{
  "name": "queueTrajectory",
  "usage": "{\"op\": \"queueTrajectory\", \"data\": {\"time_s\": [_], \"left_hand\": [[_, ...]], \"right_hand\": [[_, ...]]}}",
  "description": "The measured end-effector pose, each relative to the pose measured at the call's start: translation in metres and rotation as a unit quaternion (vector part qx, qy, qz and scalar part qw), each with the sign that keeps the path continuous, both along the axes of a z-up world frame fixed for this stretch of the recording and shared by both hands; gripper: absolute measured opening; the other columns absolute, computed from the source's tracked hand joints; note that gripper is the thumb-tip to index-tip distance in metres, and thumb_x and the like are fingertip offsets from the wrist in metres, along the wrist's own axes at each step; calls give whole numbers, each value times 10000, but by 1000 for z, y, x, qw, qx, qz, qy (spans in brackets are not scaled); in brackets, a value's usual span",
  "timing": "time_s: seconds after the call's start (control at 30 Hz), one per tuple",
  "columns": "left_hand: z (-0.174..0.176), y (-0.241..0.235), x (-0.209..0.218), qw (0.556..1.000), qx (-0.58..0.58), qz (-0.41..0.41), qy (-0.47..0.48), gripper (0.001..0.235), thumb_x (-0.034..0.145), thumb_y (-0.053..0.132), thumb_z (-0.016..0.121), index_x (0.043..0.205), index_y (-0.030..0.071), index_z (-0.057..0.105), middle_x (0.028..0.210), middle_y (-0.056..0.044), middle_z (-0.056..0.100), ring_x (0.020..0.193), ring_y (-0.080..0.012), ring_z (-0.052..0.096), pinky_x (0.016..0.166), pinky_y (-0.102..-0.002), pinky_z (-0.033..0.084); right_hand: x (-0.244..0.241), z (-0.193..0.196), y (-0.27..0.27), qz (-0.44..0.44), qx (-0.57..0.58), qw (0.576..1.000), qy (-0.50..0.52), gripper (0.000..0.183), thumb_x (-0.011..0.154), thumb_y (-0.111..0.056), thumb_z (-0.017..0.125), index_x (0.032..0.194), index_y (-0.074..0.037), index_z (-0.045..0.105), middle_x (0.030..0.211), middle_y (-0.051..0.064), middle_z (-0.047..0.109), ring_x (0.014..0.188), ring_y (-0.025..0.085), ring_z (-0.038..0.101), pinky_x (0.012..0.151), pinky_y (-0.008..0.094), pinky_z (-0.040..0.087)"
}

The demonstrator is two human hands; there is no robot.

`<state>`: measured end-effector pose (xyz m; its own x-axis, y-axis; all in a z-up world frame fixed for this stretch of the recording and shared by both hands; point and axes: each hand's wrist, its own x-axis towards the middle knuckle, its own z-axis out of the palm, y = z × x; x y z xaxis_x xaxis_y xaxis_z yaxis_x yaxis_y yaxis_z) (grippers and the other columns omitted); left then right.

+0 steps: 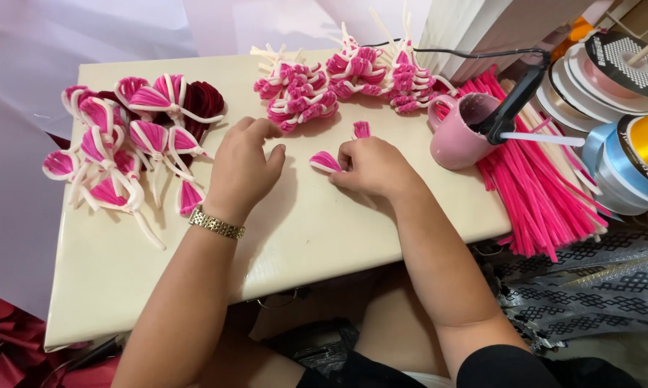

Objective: Using a hot glue gun and ribbon petals to assemble decorative flowers on a stem.

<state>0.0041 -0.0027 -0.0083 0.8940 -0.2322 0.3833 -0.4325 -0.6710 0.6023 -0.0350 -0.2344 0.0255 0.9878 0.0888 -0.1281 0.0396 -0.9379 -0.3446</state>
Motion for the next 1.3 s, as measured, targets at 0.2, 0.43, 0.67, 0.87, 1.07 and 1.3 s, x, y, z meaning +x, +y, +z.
{"op": "queueTrajectory", "data": {"time_s": [0.2,0.43,0.67,0.87,1.07,1.3], "left_hand": [[29,-24,-31,958,-93,-111,248,312,885,379,742,1018,99,773,940,-127,778,811,-282,743,782,-414,564],[5,-39,-22,916,-335,-93,198,166,894,229,809,995,116,741,885,-41,739,713,-124,664,570,-225,540],[10,-22,-14,865,-440,-109,212,120,942,164,741,996,63,705,891,-48,708,771,-135,664,599,-229,537],[21,-17,-17,812,-501,-119,277,114,943,139,698,1008,62,643,846,-26,640,758,-136,652,612,-227,521],[10,-20,-16,785,-496,-142,344,101,976,117,634,1055,55,628,832,-15,608,733,-127,653,615,-227,545],[10,-13,-9,763,-498,-181,370,29,997,92,618,968,93,616,830,-58,644,725,-133,613,692,-247,537]], "right_hand": [[17,-28,-10,18,257,955,-144,240,793,-262,862,867,-135,673,670,-16,617,593,119,583,588,268,510],[3,-27,21,64,329,904,-267,149,908,-164,752,840,-95,638,654,36,639,529,105,576,486,231,473],[-20,-29,-25,98,299,880,-357,167,943,-182,805,896,-83,679,732,47,607,632,172,587,563,269,511],[-104,-53,-117,-79,249,869,-420,52,940,-47,715,897,-76,704,706,85,621,624,206,577,603,320,498],[-105,13,-231,-79,-25,825,-559,151,983,-8,772,1125,-57,751,947,122,680,874,325,661,794,404,523],[-30,77,-217,190,-573,735,-309,223,940,-194,608,1086,-322,717,1121,-89,756,1323,216,638,1203,421,389]]}}
